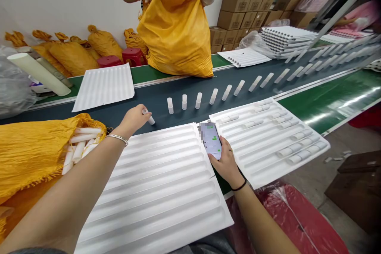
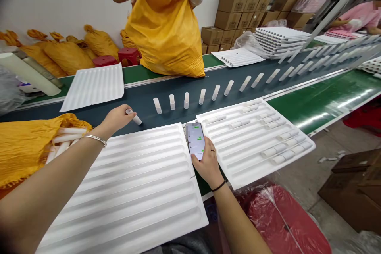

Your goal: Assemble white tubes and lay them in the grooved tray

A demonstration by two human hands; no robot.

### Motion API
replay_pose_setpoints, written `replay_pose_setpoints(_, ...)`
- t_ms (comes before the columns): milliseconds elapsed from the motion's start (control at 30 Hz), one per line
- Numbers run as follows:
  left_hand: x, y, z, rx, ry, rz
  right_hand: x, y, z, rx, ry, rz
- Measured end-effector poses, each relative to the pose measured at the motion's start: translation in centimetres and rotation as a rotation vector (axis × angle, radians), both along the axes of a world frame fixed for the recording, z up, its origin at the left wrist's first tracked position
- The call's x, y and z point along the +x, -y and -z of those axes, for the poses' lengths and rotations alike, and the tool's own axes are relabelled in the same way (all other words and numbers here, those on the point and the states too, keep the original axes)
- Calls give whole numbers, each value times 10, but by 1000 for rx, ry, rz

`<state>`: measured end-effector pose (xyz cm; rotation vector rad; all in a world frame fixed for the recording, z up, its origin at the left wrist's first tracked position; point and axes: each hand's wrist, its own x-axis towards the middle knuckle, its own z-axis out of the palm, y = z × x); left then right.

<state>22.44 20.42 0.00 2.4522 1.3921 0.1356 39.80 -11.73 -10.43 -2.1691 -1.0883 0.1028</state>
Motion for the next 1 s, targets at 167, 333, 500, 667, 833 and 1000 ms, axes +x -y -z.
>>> replay_pose_setpoints(167,10,-7,4,41,5,-20,0,-1,2,13,14,-2)
replay_pose_setpoints(333,12,-16,12,44,3,-67,7,6,10,108,-207,2)
replay_pose_setpoints(500,13,-21,18,32,-16,-107,12,8,13,127,-303,6)
replay_pose_setpoints(667,12,-23,18,10,-36,-102,10,6,13,128,-244,21)
replay_pose_setpoints(833,15,-20,19,-23,-46,-64,6,5,8,76,-136,-7)
replay_pose_setpoints(1000,21,-15,20,-48,-66,-56,4,4,6,62,-89,-18)
